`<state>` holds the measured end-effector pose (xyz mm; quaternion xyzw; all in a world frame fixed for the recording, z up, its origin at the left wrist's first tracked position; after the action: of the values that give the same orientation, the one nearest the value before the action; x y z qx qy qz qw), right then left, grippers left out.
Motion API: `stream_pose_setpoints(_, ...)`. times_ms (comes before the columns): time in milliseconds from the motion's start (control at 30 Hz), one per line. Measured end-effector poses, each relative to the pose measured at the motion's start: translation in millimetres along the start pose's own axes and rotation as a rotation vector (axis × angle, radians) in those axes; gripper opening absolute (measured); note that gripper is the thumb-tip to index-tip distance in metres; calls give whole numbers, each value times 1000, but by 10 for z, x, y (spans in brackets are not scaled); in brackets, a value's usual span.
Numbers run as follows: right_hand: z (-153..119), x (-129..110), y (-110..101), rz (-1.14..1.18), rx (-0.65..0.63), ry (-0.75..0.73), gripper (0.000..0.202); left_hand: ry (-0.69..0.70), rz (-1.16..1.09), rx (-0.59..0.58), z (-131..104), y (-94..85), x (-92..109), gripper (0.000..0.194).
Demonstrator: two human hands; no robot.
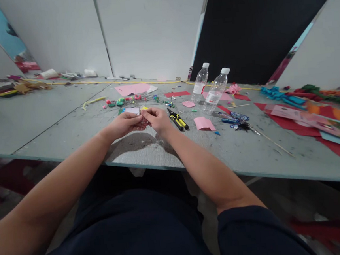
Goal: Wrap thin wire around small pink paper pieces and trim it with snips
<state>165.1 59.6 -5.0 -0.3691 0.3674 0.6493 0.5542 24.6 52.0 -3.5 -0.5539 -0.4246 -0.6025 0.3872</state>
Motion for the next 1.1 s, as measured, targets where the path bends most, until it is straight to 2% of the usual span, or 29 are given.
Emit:
stream_pose_setpoints(233, -24, -74, -29, -97, 35, -73, 63, 17, 45, 31, -6, -13, 14, 24)
stream_pose_setpoints(433, -20, -72, -35, -112, 24, -79, 65, 6, 67, 51, -2, -19, 5, 22)
stream_pose_setpoints(633, -22, -41, -45, -155, 66, -78, 67, -5, 66, 81, -32, 3, 13, 22)
stream_pose_setpoints(833, -12, -35, -57, -257, 53, -99, 65, -17, 68, 92, -64, 41, 21, 21)
stream_pose_setpoints(1100, -9, 5, -55, -340, 107, -138, 60, -4, 2, 40, -51, 71, -20, 24)
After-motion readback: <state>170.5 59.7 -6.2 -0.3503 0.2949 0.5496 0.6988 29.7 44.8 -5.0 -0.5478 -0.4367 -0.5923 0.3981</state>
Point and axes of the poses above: each hand's wrist, its own z-axis towards the middle knuckle, its own y-axis out of the palm, x = y × z, the point moved 5 cm from there along z, towards the middle knuckle, and after that the axes turned 7 degrees about x, right-handed, at the moved point
